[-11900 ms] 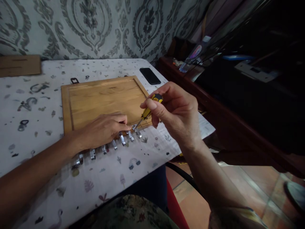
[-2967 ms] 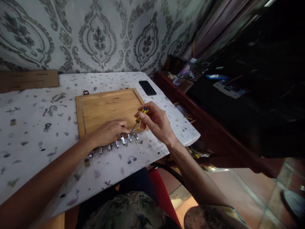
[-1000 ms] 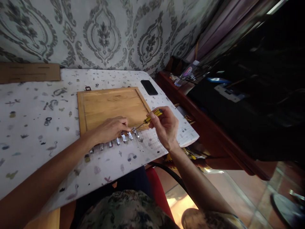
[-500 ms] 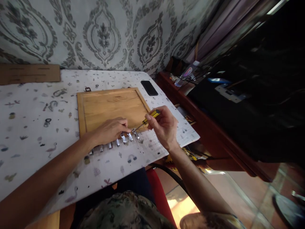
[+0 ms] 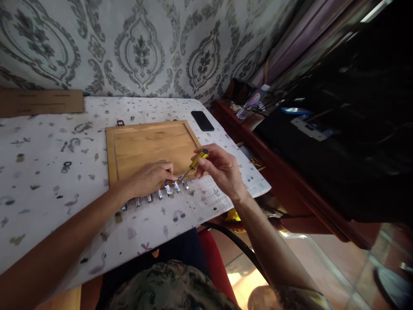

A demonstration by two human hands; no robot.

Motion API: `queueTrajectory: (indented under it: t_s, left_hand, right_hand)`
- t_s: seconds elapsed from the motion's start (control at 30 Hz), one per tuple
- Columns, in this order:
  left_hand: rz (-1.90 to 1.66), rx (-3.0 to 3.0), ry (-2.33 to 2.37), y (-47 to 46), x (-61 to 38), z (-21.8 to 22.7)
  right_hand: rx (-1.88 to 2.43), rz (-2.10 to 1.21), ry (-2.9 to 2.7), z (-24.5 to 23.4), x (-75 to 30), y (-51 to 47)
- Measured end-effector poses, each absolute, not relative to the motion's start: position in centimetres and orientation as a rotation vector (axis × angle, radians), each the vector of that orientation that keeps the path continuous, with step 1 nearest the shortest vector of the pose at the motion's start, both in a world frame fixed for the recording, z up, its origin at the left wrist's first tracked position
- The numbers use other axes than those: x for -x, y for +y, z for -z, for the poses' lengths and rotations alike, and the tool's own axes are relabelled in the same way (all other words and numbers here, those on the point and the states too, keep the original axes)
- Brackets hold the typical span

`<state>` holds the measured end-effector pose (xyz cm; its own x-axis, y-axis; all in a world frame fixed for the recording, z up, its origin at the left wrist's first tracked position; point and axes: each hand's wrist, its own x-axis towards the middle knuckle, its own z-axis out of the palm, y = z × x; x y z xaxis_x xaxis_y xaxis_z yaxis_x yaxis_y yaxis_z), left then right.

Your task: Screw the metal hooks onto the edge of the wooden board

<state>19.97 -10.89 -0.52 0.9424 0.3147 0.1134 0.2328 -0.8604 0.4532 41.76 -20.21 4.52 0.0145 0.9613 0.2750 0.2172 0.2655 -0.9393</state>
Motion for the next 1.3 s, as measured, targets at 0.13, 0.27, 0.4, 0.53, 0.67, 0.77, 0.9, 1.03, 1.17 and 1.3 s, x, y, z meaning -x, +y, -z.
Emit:
queueTrajectory:
  t_s: [0.13, 0.27, 0.4, 0.53, 0.67, 0.77, 0.9, 1.03, 1.17, 1.3]
  left_hand:
    - [-0.266, -2.643, 0.398, -10.9, -19.9, 0.7]
    - [-0.269, -2.625, 0.399, -10.9, -19.9, 0.7]
    - [-0.269, -2.619, 0.400, -11.0, -20.0, 0.5]
    - [-0.254, -2.631, 0.412, -10.9, -20.0, 0.5]
    - [-0.254, -2.633, 0.416, -10.8, -20.0, 0.7]
    - [-0.273, -2.636, 0.411, -10.7, -19.9, 0.9]
    - [-0.279, -2.641, 0.401, -10.7, -19.9, 1.0]
    - [-0.295, -2.653, 0.398, -10.7, -20.0, 1.0]
    - [-0.302, -2.658, 0.379, -10.6, -19.9, 1.0]
    - [-0.290, -2.651, 0.387, -10.6, -19.9, 1.0]
  right_hand:
    - [1.178, -0.783, -1.316, -3.8, -41.1, -19.9]
    - [1.205, -0.742, -1.266, -3.4, -40.7, -19.9]
    - [1.147, -0.756, -1.384, -3.8, -41.1, -20.3]
    - [1.134, -0.755, -1.437, -4.3, -41.6, -20.6]
    - [1.164, -0.750, -1.343, -4.3, -41.3, -20.4]
    - [1.141, -0.788, -1.295, -4.3, -41.1, -20.2]
    - [1.130, -0.844, -1.377, -4.5, -41.7, -20.3]
    - [1.089, -0.885, -1.411, -4.7, -42.1, -20.5]
    - [1.102, -0.808, -1.361, -4.5, -41.5, -20.3]
    - [1.153, -0.759, -1.329, -4.4, -40.9, -20.0]
